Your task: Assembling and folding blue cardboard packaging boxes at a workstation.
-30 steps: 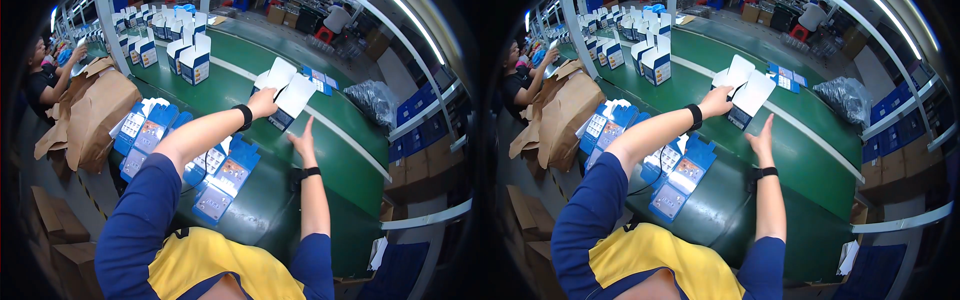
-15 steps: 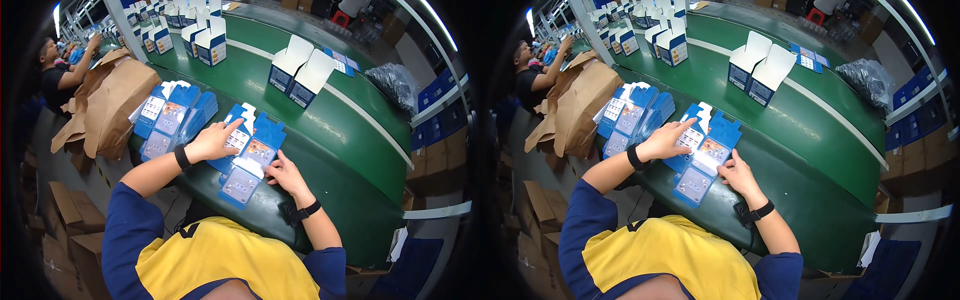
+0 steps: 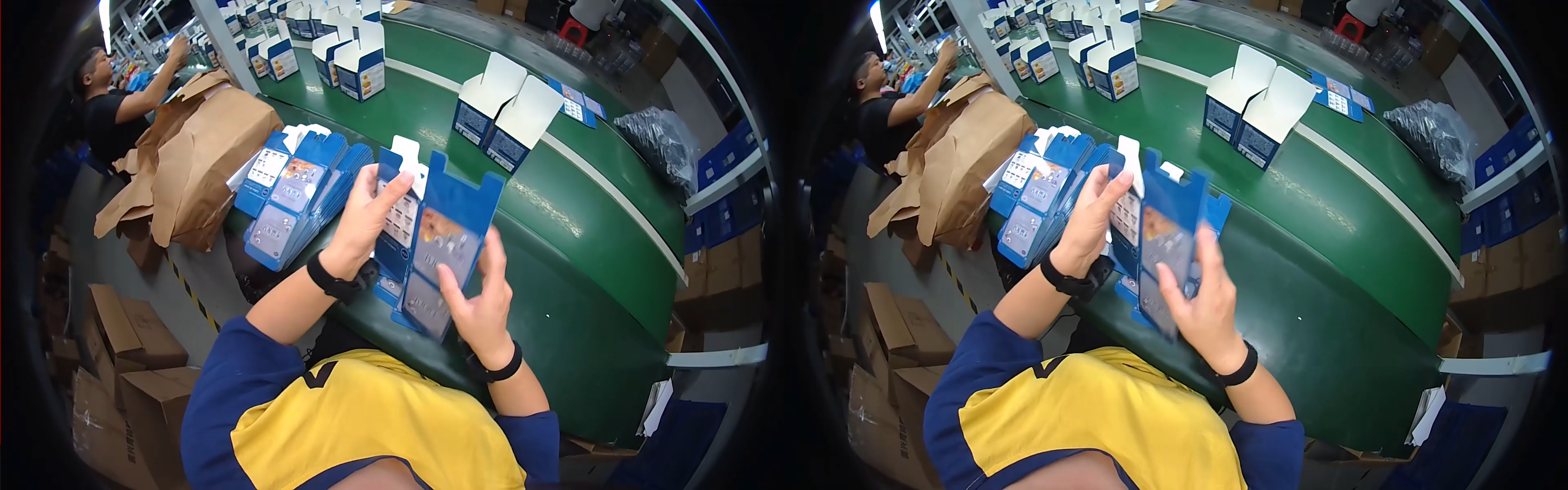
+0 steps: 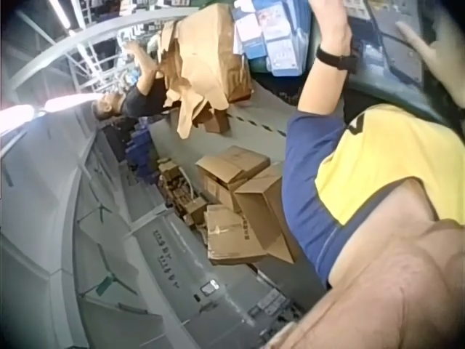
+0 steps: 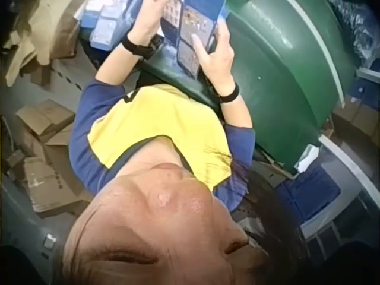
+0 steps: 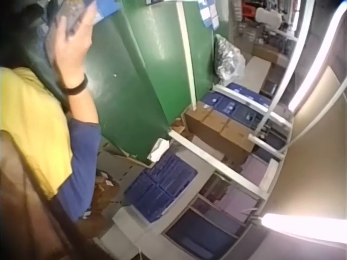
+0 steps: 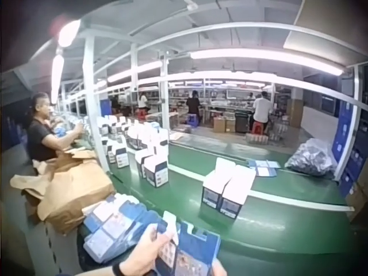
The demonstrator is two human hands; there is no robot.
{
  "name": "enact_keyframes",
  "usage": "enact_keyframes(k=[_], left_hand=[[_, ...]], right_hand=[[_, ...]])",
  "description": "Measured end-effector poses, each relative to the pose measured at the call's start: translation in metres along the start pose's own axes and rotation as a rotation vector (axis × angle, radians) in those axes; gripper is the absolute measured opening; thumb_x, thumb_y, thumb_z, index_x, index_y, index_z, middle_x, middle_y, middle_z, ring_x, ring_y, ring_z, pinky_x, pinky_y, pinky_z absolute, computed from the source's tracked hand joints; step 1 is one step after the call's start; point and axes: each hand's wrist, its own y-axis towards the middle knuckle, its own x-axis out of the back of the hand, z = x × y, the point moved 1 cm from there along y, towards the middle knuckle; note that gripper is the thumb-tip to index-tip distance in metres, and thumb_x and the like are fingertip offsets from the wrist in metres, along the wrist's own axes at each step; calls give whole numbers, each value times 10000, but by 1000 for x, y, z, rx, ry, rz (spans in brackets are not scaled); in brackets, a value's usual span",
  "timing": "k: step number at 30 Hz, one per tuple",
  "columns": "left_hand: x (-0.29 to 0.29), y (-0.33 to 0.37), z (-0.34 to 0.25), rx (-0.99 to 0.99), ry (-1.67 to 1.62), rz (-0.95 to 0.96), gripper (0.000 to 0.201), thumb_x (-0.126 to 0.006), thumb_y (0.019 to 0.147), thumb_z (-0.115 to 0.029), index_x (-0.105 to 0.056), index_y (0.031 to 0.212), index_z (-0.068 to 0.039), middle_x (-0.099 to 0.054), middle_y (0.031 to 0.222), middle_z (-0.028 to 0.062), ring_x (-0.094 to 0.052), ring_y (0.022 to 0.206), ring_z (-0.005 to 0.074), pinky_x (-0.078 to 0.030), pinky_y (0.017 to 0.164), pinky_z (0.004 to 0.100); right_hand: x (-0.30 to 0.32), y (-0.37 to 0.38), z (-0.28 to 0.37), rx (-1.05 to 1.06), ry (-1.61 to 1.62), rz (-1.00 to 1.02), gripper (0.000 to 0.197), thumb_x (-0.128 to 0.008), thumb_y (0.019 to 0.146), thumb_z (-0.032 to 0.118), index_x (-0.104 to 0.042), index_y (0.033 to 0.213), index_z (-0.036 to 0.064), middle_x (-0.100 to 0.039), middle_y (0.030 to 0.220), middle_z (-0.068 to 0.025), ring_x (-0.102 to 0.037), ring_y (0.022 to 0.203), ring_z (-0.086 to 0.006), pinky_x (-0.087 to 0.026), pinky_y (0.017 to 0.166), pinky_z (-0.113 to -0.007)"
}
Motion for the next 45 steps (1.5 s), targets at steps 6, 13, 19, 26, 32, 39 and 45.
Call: enact_keyframes(k=[6, 13, 19, 26, 32, 39, 45], left_hand=[[-22, -4, -21, -198, -47, 150, 794, -752, 750, -360, -346, 1313, 26, -501, 1178, 103, -480, 1100, 162, -370, 963, 295], [-43, -44, -16, -540, 75, 1125, 1148, -753, 734, -342, 82, 1455, -24, -13, 1532, 160, -91, 1413, 265, -149, 1115, 370], [-23, -40, 16, -523, 545, 975, 1137, -775, 686, -249, 25, 1463, -34, -38, 1523, 192, -79, 1415, 300, -134, 1119, 392], [-13, -22, 9, -642, 752, 621, 990, -784, 649, -179, -188, 1426, -33, -297, 1404, 221, -283, 1331, 353, -210, 1102, 418], [-15, -5, -1, -1082, 786, 446, 848, -799, 615, -159, -343, 1321, -45, -384, 1316, 197, -409, 1215, 360, -267, 1069, 480], [-32, -26, 4, -978, 791, 470, 795, -783, 618, -135, -376, 1299, -69, -365, 1323, 208, -398, 1221, 402, -265, 1063, 517], [-46, -40, -7, -1038, 706, 552, 549, -758, 628, -104, -552, 1136, -143, -360, 1312, 199, -377, 1228, 442, -266, 1048, 556]], right_hand=[[17, 9, 10, -193, 267, 276, 800, -799, 708, 174, -342, 1340, -1, -579, 1140, -107, -599, 929, -190, -487, 814, -296], [11, 31, -26, -145, 723, 13, 1403, -921, 464, 273, 42, 1471, 111, -407, 1339, -179, -486, 1157, -238, -387, 960, -357], [23, 25, -28, -100, 551, -138, 1547, -946, 355, 319, 115, 1459, 98, -286, 1412, -169, -400, 1205, -226, -296, 1027, -350], [40, 24, 0, 27, 736, -37, 1417, -945, 363, 336, -101, 1463, 46, -323, 1402, -160, -366, 1262, -283, -276, 1055, -396], [57, 30, 11, 138, 768, 139, 1129, -913, 483, 263, -291, 1393, 16, -373, 1383, -158, -355, 1287, -287, -273, 1064, -406], [55, 25, 3, -94, 720, -88, 798, -795, 685, 161, -360, 1338, 10, -371, 1394, -161, -363, 1287, -259, -261, 1073, -385], [51, 28, 10, -51, 1026, -175, 658, -652, 801, 75, -326, 1366, -15, -432, 1339, -147, -384, 1271, -249, -261, 1073, -369]])
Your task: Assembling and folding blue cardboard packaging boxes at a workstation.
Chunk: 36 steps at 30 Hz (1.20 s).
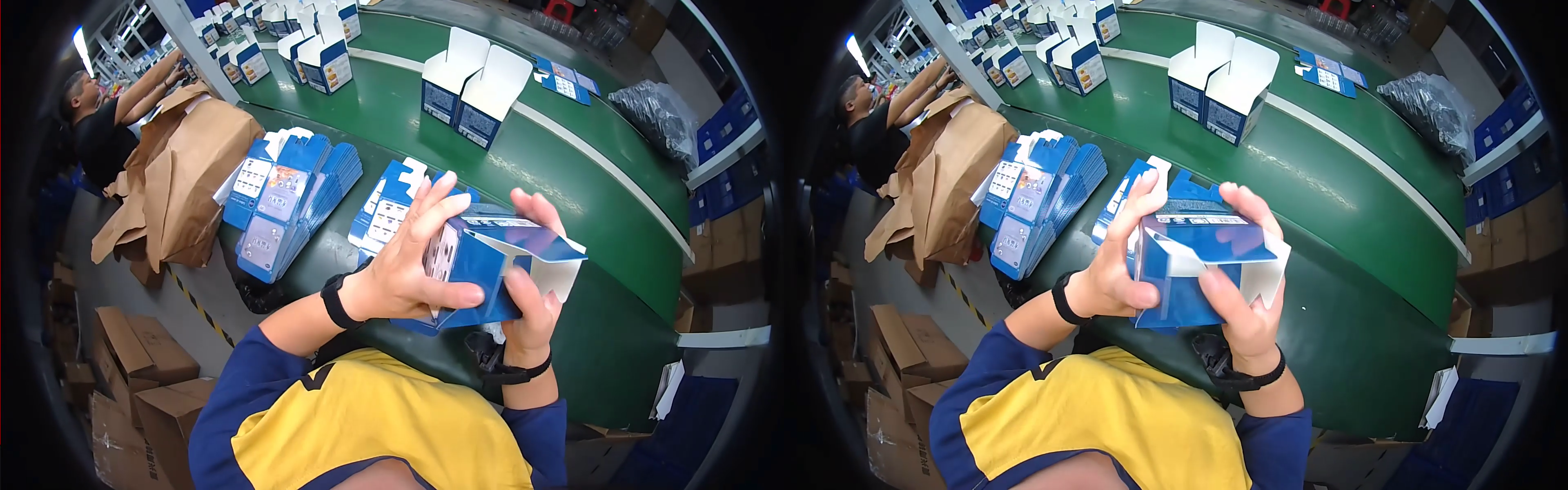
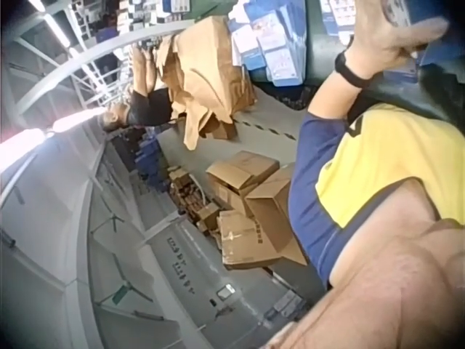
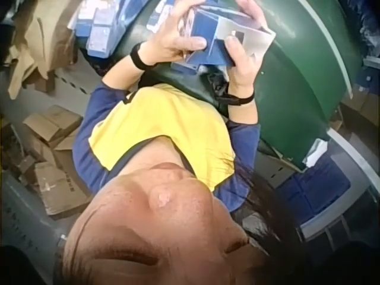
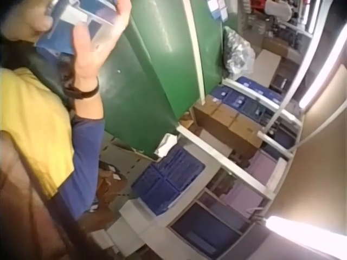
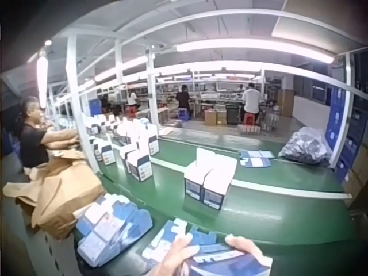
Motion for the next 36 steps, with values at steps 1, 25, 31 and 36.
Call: enact_keyframes(k=[1, 25, 31, 36], left_hand=[[0, 0, 2, 1, 0, 2, 549, -758, 628, -104, -552, 1136, -143, -360, 1312, 199, -377, 1228, 442, -266, 1048, 556], [14, 12, 9, -17, -141, 153, 543, -751, 633, -113, -575, 1134, -226, -426, 1264, 163, -422, 1220, 364, -128, 1062, 618], [19, 20, 6, -67, 18, 324, 700, -815, 657, -210, -411, 1226, -268, -433, 1292, 166, -421, 1246, 356, -105, 1070, 619], [21, 24, 7, 36, -115, 348, 790, -845, 628, -298, -399, 1279, -261, -436, 1308, 158, -416, 1254, 347, -105, 1070, 622]], right_hand=[[-1, 1, 1, 21, 143, 41, 644, -633, 814, 60, -319, 1372, -18, -448, 1322, -142, -390, 1265, -247, -263, 1072, -366], [1, 5, 4, -180, -175, 41, 542, -739, 713, 49, -583, 1230, 88, -495, 1313, -181, -463, 1233, -299, -379, 1013, -382], [18, 7, -5, -107, -489, 271, 567, -730, 723, 35, -556, 1260, 86, -544, 1270, -156, -514, 1189, -265, -403, 991, -350], [16, 5, -2, -150, -539, 260, 577, -726, 728, 32, -543, 1273, 84, -568, 1245, -145, -559, 1137, -263, -434, 956, -337]])
